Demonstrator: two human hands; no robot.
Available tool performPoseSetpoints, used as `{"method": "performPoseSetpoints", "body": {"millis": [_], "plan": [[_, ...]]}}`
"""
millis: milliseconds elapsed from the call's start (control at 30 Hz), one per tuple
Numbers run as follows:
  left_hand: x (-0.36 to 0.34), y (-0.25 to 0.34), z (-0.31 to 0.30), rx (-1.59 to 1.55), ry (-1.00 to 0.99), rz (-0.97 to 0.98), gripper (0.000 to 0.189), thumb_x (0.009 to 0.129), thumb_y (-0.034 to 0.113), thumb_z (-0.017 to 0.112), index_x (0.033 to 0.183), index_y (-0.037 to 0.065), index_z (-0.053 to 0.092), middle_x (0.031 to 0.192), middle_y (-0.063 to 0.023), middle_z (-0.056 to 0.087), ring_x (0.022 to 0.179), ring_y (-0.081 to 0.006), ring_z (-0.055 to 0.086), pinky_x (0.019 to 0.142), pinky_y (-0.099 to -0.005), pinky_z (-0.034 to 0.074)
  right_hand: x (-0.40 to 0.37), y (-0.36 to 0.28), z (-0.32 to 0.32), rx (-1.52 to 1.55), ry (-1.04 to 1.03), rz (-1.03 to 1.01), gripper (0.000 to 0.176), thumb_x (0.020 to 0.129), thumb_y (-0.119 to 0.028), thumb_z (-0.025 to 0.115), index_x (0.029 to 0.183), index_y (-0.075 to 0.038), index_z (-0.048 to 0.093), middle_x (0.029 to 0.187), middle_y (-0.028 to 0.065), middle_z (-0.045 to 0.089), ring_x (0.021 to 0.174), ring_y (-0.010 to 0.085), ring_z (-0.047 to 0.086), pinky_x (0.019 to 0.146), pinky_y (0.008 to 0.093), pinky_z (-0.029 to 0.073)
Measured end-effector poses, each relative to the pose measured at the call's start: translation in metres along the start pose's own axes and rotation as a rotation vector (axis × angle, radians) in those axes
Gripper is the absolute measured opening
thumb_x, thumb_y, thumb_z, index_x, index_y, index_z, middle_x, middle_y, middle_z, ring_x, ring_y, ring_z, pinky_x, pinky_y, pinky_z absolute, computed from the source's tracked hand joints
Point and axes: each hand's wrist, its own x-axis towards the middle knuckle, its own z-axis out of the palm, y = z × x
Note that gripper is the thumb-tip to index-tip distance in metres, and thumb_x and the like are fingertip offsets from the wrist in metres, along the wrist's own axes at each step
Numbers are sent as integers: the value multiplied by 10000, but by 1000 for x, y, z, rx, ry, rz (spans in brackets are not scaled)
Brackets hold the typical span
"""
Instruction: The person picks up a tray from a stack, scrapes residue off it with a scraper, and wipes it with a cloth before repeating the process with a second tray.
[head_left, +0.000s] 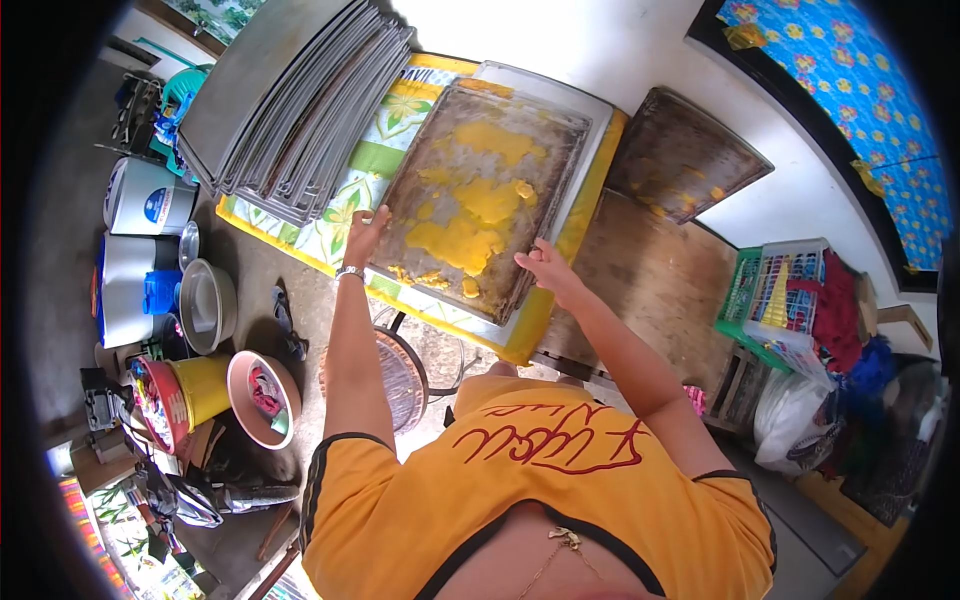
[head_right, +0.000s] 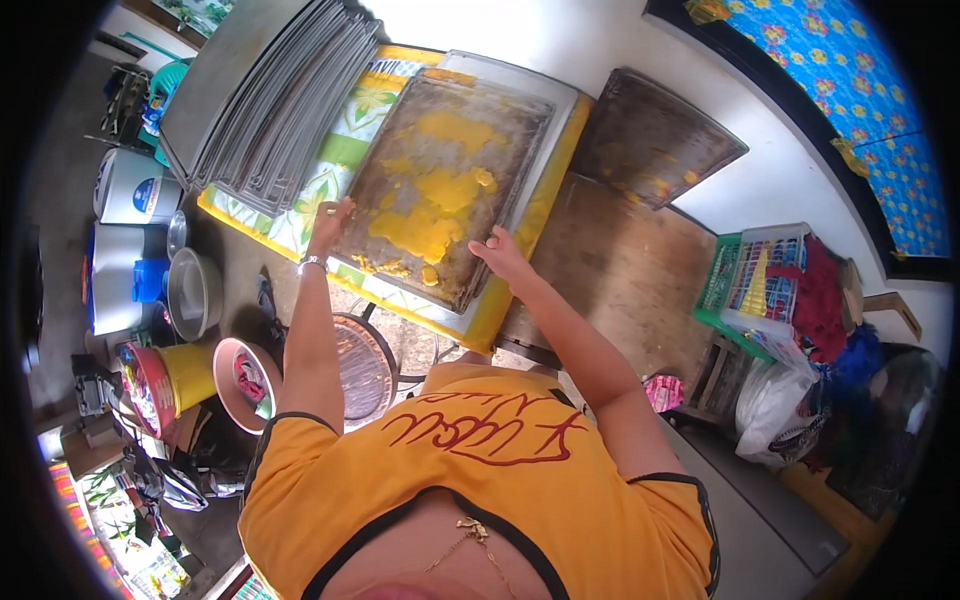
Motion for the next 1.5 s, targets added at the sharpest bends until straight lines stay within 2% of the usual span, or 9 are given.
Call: {"method": "performPoseSetpoints", "body": {"millis": [167, 400, 500, 700, 833, 933, 1067, 1233, 1500], "plan": [[-6, -7, 7, -48, 17, -29, 685, 807, 611, 632, 1062, -24, 597, 990, -136, 626, 943, -204, 561, 863, -328, 430, 4, 11, -5, -114, 127, -73, 914, 746, -435, 762, 1403, 7, 305, 1361, 216, 328, 1293, 328, 349, 1084, 379, 301], [-21, -5, 18, -101, -136, -70, 795, 827, 660, 570, 1166, -59, 582, 1050, -113, 613, 919, -201, 541, 839, -334, 432, -21, 42, -1, -115, 293, -116, 962, 757, -399, 750, 1440, -10, 195, 1455, 199, 125, 1364, 327, 194, 1125, 378, 225], [-34, -6, 25, -210, -193, -152, 799, 841, 665, 545, 1166, -63, 583, 1078, -104, 609, 930, -204, 537, 840, -337, 433, -32, 55, -5, -29, 267, 6, 989, 761, -396, 750, 1452, -18, 151, 1441, 204, 193, 1344, 318, 252, 1111, 372, 246], [-73, -9, 49, -208, -218, -138, 834, 864, 641, 534, 1286, -78, 499, 1249, -123, 578, 1118, -182, 537, 938, -288, 413, -18, 99, -46, 113, 154, 81, 565, 919, -411, 571, 1342, -85, 388, 1165, 54, 541, 1015, 178, 529, 858, 392, 428], [-116, -2, 76, -756, -320, -135, 588, 977, 471, 460, 1303, -16, 506, 1229, -93, 601, 1089, -173, 576, 944, -308, 442, -42, 76, -85, 153, 55, 61, 366, 1007, -399, 380, 1146, -104, 544, 1047, 28, 594, 977, 135, 543, 867, 343, 440], [-175, 46, 89, -884, -357, -110, 535, 997, 432, 428, 1291, -6, 513, 1221, -87, 612, 1096, -184, 589, 947, -319, 462, -34, 96, -110, 235, 206, 25, 378, 1015, -400, 352, 1124, -109, 567, 1025, 9, 606, 991, 134, 551, 858, 310, 443], [-185, 15, 129, -1001, -353, -407, 446, 1032, 346, 330, 1267, 11, 507, 1214, -118, 605, 1067, -226, 607, 934, -371, 499, -63, 79, -171, 354, -62, -24, 408, 1014, -413, 368, 1232, -112, 536, 1101, -1, 627, 1005, 128, 564, 878, 327, 447], [-220, 4, 187, -1190, -332, -417, 393, 1021, 293, 336, 1218, 8, 521, 1158, -138, 622, 1017, -262, 622, 909, -411, 507, -85, 96, -221, 710, -114, 63, 567, 958, -551, 396, 1285, -104, 517, 1201, 44, 613, 1083, 170, 591, 931, 330, 482], [-276, 30, 250, -1407, -370, -448, 442, 1036, 321, 274, 1301, 10, 443, 1301, -164, 528, 1167, -302, 533, 1021, -460, 427, -118, 136, -205, 1163, -62, -103, 785, 847, -726, 380, 1384, -154, 407, 1338, 33, 533, 1201, 237, 528, 998, 426, 446]]}}
